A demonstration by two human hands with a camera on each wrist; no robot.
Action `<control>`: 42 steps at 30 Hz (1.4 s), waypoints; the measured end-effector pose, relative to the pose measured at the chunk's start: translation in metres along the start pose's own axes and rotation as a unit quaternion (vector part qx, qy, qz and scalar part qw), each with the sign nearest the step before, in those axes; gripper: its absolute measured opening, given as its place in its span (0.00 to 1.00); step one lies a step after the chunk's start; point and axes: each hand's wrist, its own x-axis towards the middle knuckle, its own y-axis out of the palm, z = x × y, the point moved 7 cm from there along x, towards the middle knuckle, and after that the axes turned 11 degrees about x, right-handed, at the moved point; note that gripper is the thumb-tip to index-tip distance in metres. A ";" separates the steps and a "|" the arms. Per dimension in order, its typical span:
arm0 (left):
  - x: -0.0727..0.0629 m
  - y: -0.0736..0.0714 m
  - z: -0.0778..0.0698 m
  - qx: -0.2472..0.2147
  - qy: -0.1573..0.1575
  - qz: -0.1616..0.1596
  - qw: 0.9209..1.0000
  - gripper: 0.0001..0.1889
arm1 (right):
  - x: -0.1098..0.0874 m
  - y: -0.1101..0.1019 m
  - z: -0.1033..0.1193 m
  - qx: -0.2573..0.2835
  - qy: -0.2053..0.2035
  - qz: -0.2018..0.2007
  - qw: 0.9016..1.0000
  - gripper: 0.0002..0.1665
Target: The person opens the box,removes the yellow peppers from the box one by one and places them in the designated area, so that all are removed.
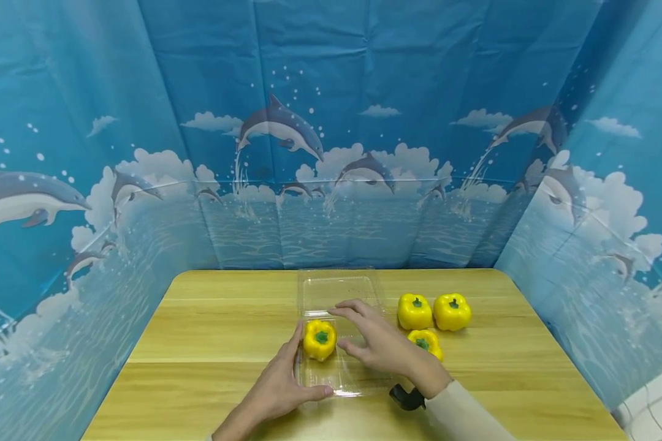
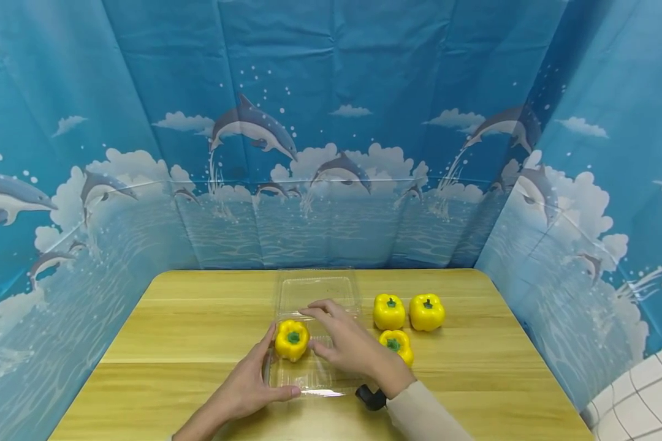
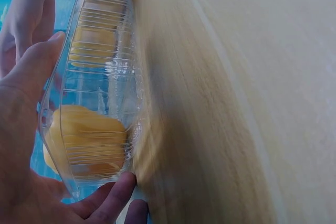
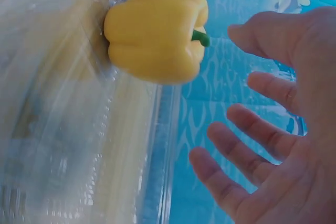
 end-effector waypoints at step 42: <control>0.000 0.002 0.001 0.008 -0.006 0.004 1.000 0.78 | 0.027 0.037 0.004 -0.012 0.018 0.072 0.997 0.42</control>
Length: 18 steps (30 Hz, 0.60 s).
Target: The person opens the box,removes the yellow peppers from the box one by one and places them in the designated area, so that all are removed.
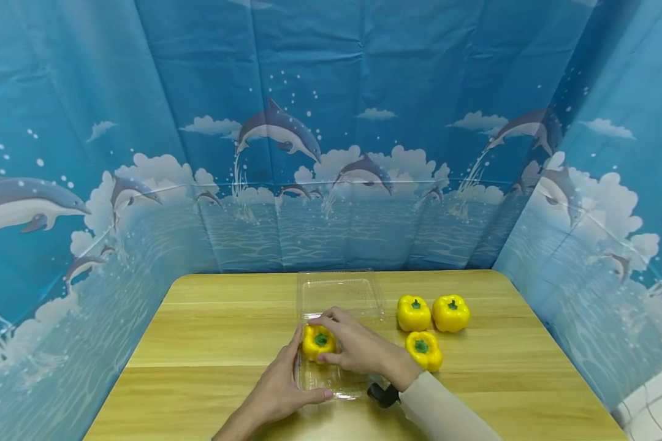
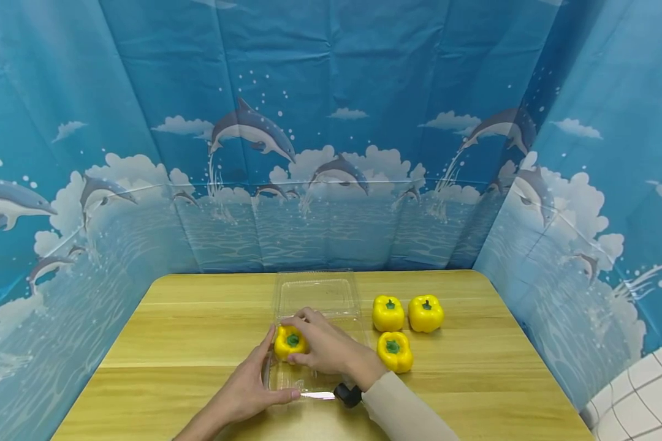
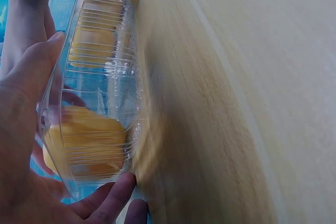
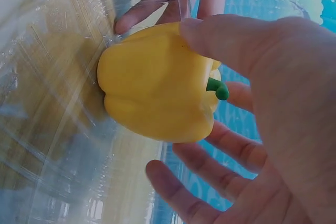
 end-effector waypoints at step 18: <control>0.000 0.001 0.000 0.008 -0.010 0.000 1.000 0.80 | -0.002 0.005 0.003 -0.005 0.021 0.025 0.999 0.44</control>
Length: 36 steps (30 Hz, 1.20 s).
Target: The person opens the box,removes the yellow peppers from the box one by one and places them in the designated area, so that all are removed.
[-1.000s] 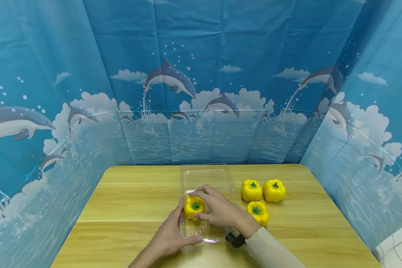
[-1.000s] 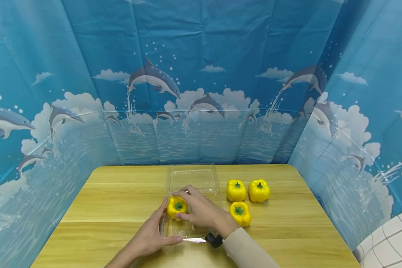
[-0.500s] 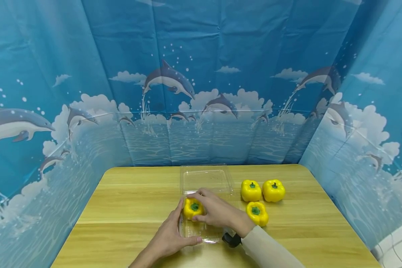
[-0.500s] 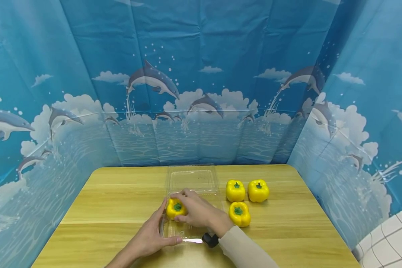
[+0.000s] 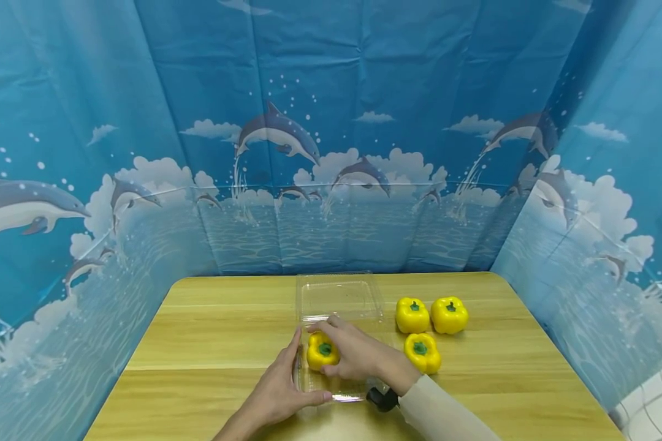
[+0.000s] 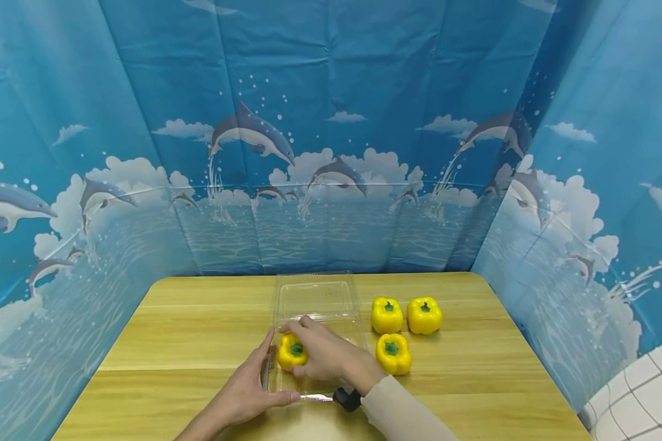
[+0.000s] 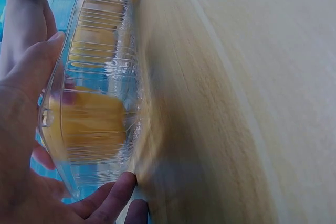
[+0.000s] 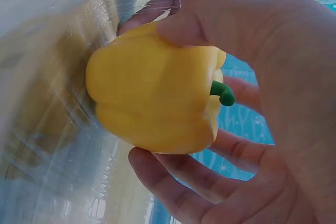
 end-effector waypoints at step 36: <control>-0.002 -0.002 -0.001 -0.009 0.002 -0.009 1.000 0.80 | -0.105 -0.119 -0.018 -0.015 -0.010 -0.132 0.991 0.45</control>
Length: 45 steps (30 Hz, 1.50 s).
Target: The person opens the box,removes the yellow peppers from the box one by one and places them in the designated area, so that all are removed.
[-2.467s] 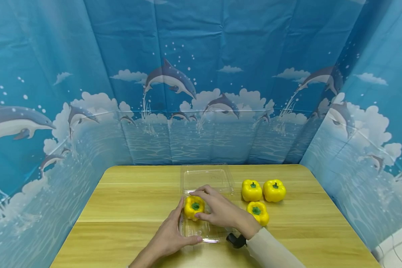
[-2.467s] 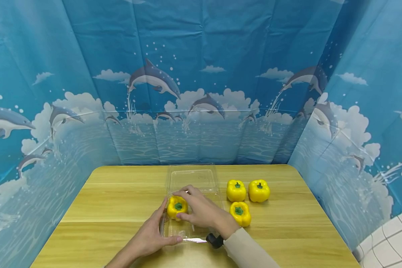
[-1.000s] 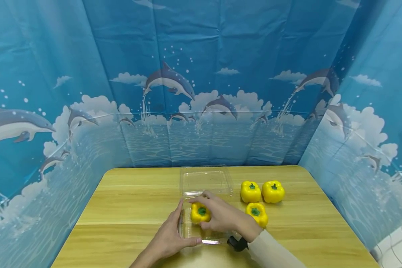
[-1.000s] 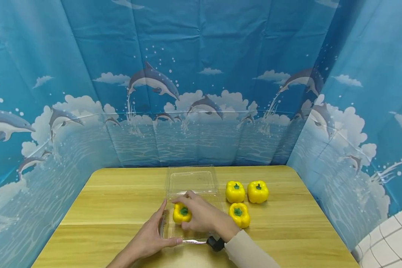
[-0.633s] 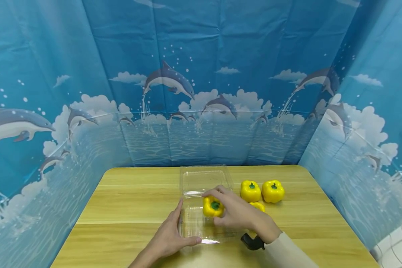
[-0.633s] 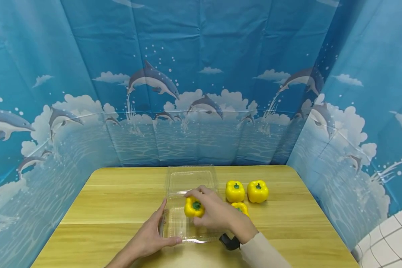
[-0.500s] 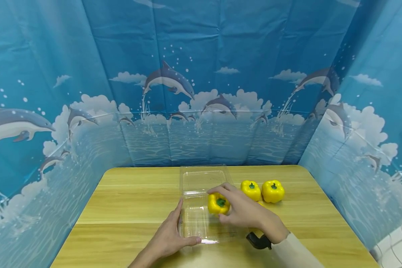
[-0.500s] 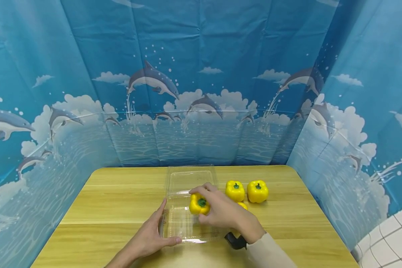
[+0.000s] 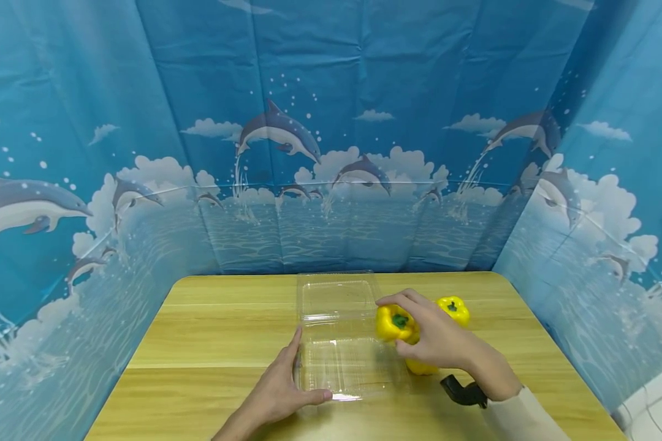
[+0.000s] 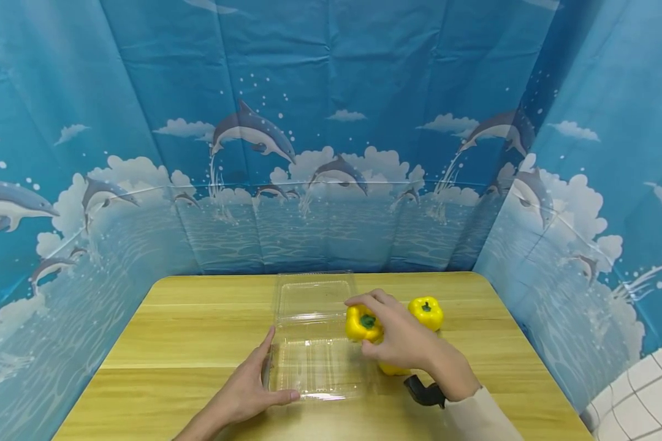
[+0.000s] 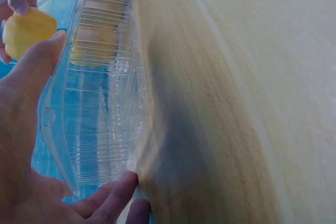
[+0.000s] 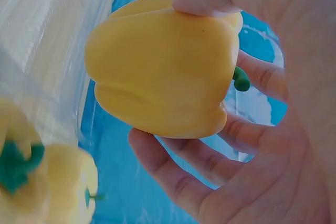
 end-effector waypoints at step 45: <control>0.000 0.001 0.000 0.004 0.003 0.002 1.000 0.79 | -0.071 -0.058 -0.072 -0.039 0.070 -0.044 0.996 0.44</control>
